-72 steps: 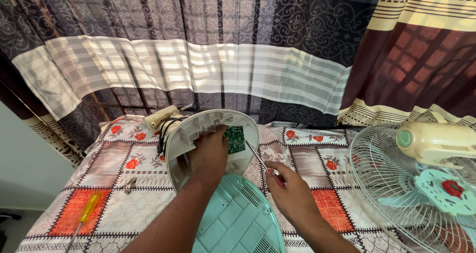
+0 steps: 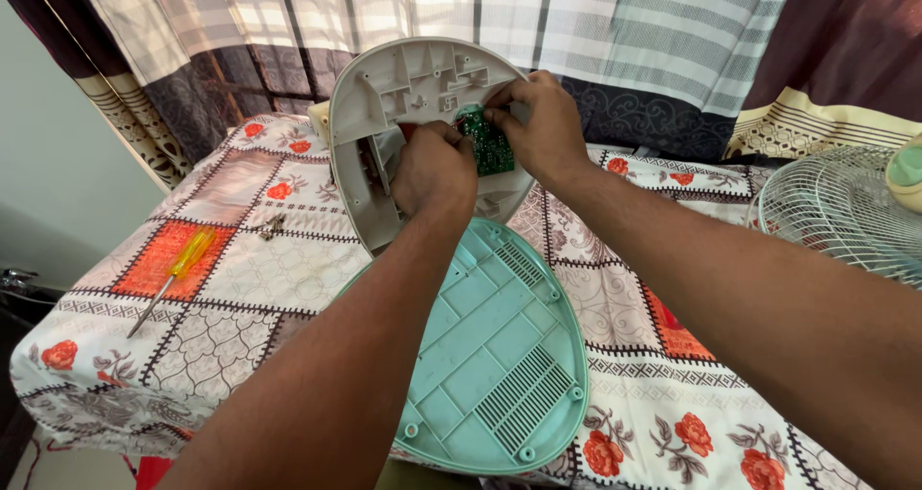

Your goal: The person works on the internal electronics of a disassembled electric fan. They handle a green circuit board, align it within the fan's base housing, and use a screwdriver to secure it. The fan's outer casing and another intact fan are visible on the table.

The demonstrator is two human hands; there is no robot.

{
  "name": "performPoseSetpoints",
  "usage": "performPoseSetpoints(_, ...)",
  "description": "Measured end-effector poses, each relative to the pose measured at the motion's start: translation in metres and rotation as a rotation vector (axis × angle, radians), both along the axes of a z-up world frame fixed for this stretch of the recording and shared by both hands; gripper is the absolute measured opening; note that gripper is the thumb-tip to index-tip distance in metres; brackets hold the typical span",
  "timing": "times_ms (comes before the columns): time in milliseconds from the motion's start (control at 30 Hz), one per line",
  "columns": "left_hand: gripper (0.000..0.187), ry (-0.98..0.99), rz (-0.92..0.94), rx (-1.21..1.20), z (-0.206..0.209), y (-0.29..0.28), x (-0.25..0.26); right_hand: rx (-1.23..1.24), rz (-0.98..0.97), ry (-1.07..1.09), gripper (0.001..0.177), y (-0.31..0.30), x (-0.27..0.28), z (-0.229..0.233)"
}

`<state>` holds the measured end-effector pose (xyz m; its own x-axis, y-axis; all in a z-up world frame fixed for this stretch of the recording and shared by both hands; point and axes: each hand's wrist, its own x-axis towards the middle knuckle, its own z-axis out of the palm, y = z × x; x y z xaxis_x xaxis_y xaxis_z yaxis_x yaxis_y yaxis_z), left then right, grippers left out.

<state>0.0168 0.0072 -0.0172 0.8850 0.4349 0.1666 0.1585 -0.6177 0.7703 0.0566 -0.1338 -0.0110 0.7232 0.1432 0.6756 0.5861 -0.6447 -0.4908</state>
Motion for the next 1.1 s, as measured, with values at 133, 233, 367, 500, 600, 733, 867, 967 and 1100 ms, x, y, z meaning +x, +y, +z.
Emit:
performPoseSetpoints(133, 0.018, 0.007, -0.014, 0.006, 0.0, 0.002, 0.001, -0.011, -0.011, 0.028, 0.011, 0.0, 0.007, 0.004)
performPoseSetpoints(233, 0.019, 0.002, -0.024, 0.009, 0.0, 0.001, 0.001, -0.03, -0.006, 0.063, 0.012, -0.004, 0.01, 0.006)
performPoseSetpoints(367, 0.019, 0.008, -0.038, 0.013, 0.0, 0.0, 0.001, -0.039, -0.023, 0.144, 0.011, -0.004, 0.012, 0.007)
performPoseSetpoints(500, 0.02, 0.03, -0.036, 0.02, 0.002, 0.0, 0.001, -0.052, -0.053, 0.157, 0.011, -0.003, 0.013, 0.007)
performPoseSetpoints(600, 0.018, 0.02, -0.051, 0.039, 0.002, -0.002, 0.004, -0.035, -0.06, 0.179, 0.011, -0.004, 0.015, 0.006)
performPoseSetpoints(733, 0.018, 0.01, -0.058, 0.047, 0.0, -0.003, 0.007, -0.018, -0.055, 0.203, 0.011, -0.006, 0.017, 0.004)
performPoseSetpoints(867, 0.018, -0.015, -0.063, 0.034, -0.002, -0.003, 0.008, -0.007, -0.056, 0.216, 0.015, -0.007, 0.015, 0.007)
performPoseSetpoints(967, 0.018, -0.034, -0.077, 0.008, -0.005, -0.001, 0.009, 0.0, -0.041, 0.243, 0.017, -0.007, 0.012, 0.011)
performPoseSetpoints(1100, 0.016, -0.06, -0.098, -0.004, -0.008, 0.001, 0.009, 0.006, -0.006, 0.235, 0.016, -0.008, 0.01, 0.013)
